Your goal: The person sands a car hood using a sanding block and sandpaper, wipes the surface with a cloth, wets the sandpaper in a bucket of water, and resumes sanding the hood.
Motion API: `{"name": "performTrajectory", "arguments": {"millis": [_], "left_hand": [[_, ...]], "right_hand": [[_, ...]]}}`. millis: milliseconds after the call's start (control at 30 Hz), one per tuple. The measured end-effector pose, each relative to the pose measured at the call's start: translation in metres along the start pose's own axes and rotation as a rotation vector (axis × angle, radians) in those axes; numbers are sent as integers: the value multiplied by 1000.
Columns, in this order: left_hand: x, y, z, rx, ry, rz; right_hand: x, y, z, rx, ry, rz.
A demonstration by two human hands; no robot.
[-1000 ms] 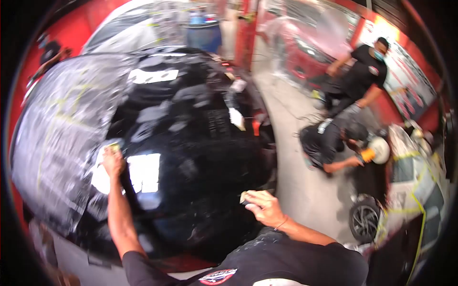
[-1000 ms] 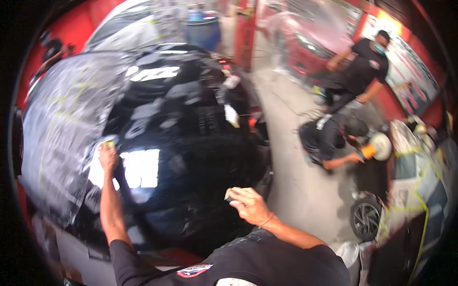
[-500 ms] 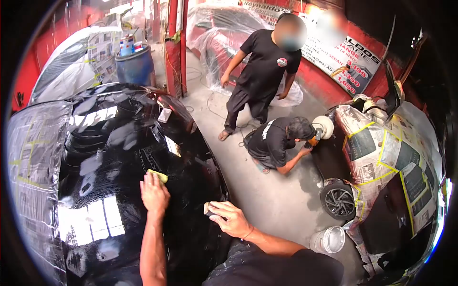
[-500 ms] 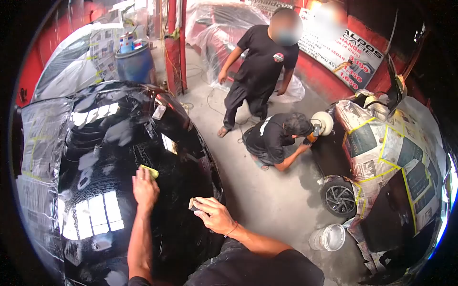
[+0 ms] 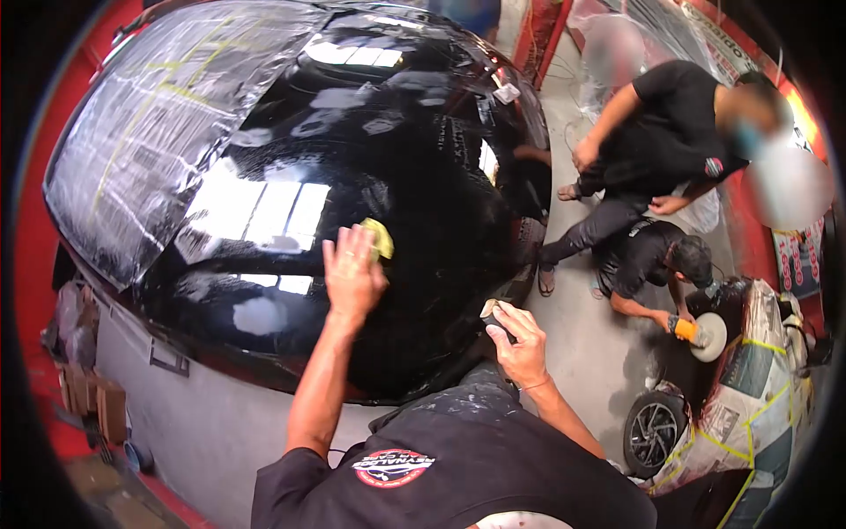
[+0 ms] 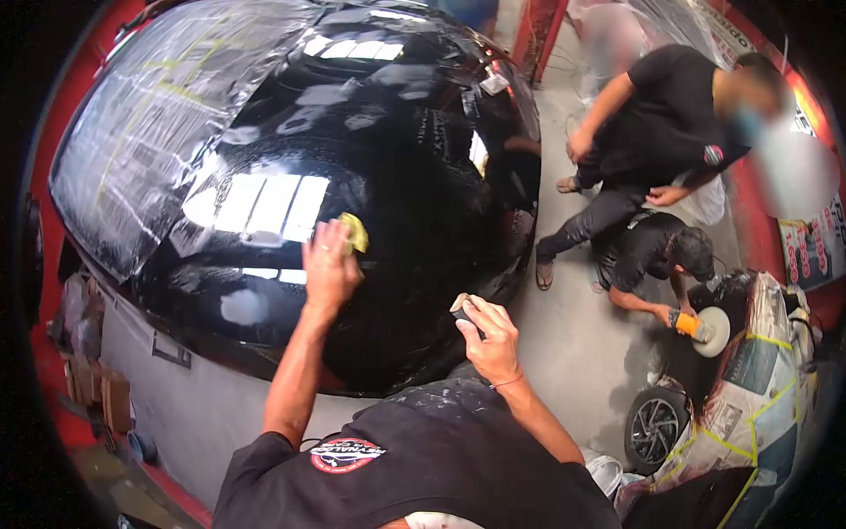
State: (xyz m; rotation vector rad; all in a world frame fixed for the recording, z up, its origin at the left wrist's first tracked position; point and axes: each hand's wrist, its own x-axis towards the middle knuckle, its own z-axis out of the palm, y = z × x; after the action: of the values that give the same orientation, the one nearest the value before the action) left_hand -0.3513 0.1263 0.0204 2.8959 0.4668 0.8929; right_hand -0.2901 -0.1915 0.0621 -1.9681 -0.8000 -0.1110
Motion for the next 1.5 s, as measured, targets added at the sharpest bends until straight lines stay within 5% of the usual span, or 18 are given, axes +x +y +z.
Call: {"name": "performTrajectory", "arguments": {"millis": [133,267,367,533,733,933,1267,1367,1500], "left_hand": [[-1,-108,-25,274,-108,-440],[-14,-163,-40,287,32,-677],[-32,-154,-39,237,24,-480],[-60,-49,-47,449,102,-274],[-46,75,-37,186,-74,-270],[-87,89,-26,-57,87,-109],[-162,-70,-89,254,485,-880],[-160,-124,-106,93,725,-1143],[-145,-71,-117,173,834,-1014]], "right_hand": [[-3,-2,-5,0,-45,-1],[-1,-10,5,61,-74,-75],[3,-22,12,70,-101,-152],[11,-25,24,153,-179,-148],[42,-37,48,272,-139,-194],[51,-45,62,235,-227,-269],[68,8,41,137,-280,-183],[90,19,21,106,-319,-192],[120,33,15,201,-431,-275]]}}
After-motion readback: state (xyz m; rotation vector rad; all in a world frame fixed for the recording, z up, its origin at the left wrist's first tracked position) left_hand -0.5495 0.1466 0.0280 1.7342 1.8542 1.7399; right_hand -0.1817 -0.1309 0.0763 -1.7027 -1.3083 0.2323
